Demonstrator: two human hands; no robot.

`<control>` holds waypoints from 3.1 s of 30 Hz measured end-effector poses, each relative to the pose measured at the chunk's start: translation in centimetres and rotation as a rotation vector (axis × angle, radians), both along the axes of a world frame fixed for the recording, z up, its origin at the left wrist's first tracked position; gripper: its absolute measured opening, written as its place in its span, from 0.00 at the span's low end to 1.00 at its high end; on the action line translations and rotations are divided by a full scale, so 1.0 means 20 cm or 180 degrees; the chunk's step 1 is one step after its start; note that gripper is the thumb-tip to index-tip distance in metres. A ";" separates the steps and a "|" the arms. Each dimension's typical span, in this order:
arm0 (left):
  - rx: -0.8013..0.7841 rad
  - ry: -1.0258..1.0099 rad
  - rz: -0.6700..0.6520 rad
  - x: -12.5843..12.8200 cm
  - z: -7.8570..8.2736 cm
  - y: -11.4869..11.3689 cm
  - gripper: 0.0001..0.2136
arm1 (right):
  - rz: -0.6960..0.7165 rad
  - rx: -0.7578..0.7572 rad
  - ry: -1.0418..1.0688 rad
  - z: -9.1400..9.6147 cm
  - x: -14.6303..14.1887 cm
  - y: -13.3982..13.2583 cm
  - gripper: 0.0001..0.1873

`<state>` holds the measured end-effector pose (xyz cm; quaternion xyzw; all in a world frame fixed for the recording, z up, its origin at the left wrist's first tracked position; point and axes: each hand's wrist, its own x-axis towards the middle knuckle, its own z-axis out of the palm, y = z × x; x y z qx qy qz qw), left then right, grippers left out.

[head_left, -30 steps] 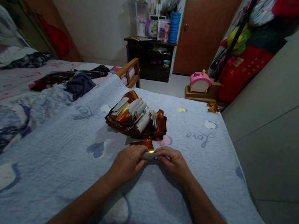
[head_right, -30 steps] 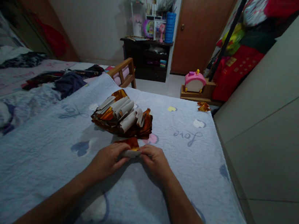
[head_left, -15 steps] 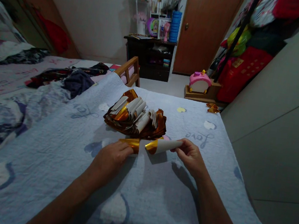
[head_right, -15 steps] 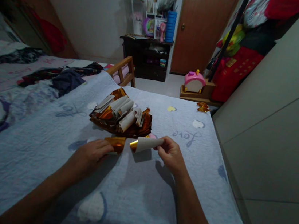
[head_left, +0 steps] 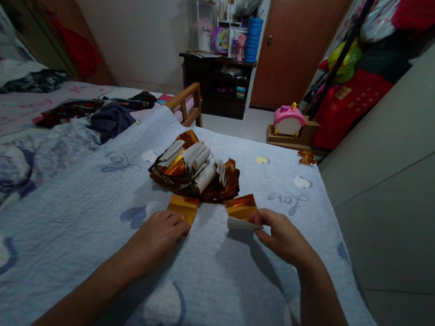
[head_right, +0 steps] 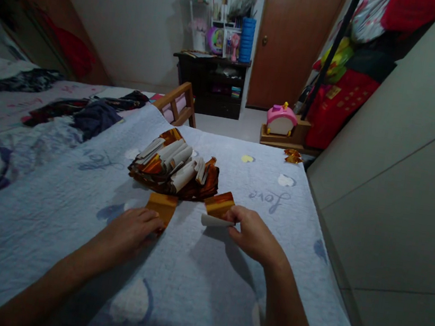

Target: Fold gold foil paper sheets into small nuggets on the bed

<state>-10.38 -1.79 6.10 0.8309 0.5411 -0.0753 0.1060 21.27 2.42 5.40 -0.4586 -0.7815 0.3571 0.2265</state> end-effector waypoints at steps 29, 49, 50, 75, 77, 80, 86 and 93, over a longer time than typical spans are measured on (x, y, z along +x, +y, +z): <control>-0.0107 -0.1894 0.0053 0.52 -0.16 0.20 0.05 | 0.0268 -0.0265 -0.0073 -0.08 0.09 -0.01 0.15; -0.0083 -0.2696 -0.0170 0.54 -0.33 0.23 0.04 | -0.3161 0.0157 -0.1734 -0.31 0.35 1.07 0.26; -0.0084 -0.2681 -0.0181 0.54 -0.33 0.23 0.04 | -0.3215 0.0131 -0.1733 -0.31 0.35 1.10 0.26; -0.0068 -0.2561 -0.0263 0.54 -0.34 0.24 0.04 | -0.3248 0.0440 0.1444 -0.33 0.45 0.97 0.15; -0.0063 -0.2566 -0.0267 0.54 -0.34 0.24 0.04 | -0.3107 0.0389 0.1883 -0.33 0.43 0.94 0.11; -0.0060 -0.2551 -0.0258 0.54 -0.34 0.24 0.04 | -0.2905 0.0312 0.2414 -0.32 0.41 0.92 0.09; -0.0061 -0.2548 -0.0239 0.55 -0.33 0.24 0.04 | -0.2623 0.0126 0.3008 -0.28 0.38 0.91 0.09; -0.0056 -0.2537 -0.0229 0.55 -0.32 0.24 0.05 | -0.2549 0.0030 0.3193 -0.26 0.38 0.92 0.09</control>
